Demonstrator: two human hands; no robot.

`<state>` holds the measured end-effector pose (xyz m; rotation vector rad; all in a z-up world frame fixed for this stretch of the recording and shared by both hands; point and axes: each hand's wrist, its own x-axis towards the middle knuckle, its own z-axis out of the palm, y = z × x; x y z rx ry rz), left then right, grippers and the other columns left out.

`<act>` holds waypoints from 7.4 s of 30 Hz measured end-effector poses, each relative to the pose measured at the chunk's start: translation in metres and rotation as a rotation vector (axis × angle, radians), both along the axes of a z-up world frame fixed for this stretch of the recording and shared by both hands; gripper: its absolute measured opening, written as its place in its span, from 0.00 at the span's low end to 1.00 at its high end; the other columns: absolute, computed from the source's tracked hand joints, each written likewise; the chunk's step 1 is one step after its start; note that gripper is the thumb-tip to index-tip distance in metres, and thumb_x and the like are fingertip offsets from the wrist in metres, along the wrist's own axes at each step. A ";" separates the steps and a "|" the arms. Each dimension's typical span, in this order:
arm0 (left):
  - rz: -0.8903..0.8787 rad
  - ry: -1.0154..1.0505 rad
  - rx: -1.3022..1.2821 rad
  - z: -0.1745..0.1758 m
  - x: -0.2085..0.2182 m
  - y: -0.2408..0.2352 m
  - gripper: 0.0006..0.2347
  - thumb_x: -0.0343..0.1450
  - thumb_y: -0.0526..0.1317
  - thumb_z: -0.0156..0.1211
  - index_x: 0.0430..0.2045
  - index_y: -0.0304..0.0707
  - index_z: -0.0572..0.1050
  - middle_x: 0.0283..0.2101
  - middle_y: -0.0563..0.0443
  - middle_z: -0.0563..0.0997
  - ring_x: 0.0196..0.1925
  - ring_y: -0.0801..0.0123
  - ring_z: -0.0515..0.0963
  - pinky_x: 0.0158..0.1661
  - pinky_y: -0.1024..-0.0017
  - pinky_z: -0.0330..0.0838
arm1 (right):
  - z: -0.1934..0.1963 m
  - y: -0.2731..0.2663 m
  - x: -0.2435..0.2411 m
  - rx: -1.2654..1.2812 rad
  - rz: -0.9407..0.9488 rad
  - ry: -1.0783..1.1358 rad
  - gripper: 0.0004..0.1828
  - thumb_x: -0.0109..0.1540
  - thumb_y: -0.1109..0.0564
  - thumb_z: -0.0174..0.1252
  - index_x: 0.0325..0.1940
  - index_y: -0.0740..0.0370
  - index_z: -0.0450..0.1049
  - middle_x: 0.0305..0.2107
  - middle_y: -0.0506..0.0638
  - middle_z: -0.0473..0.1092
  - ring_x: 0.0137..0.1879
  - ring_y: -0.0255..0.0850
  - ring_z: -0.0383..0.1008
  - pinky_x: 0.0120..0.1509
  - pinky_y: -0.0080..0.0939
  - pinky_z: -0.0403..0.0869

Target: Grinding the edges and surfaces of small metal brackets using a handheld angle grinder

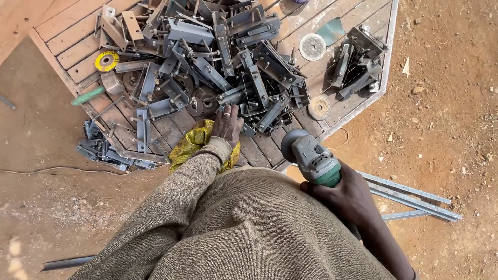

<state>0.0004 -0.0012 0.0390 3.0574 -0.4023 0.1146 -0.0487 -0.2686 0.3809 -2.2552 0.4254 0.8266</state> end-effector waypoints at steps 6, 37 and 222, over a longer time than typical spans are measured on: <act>-0.047 0.142 -0.348 -0.044 0.021 0.020 0.11 0.57 0.47 0.75 0.25 0.50 0.77 0.28 0.54 0.76 0.40 0.59 0.79 0.48 0.60 0.70 | -0.010 -0.006 0.006 0.032 -0.004 0.009 0.30 0.44 0.48 0.78 0.44 0.64 0.76 0.33 0.64 0.76 0.44 0.61 0.78 0.52 0.57 0.74; -0.008 0.192 -1.579 0.276 -0.019 -0.057 0.03 0.73 0.35 0.62 0.30 0.37 0.80 0.25 0.45 0.76 0.36 0.69 0.79 0.40 0.68 0.75 | -0.062 -0.057 0.023 0.827 0.044 -0.157 0.19 0.42 0.63 0.76 0.35 0.69 0.82 0.22 0.61 0.80 0.28 0.50 0.83 0.36 0.52 0.81; 1.193 0.779 -2.476 0.170 -0.125 -0.103 0.07 0.65 0.39 0.60 0.30 0.43 0.68 0.23 0.59 0.59 0.25 0.71 0.62 0.35 0.64 0.65 | -0.283 -0.111 0.167 0.115 0.094 -0.450 0.45 0.51 0.48 0.69 0.67 0.67 0.60 0.45 0.74 0.69 0.54 0.73 0.70 0.57 0.67 0.66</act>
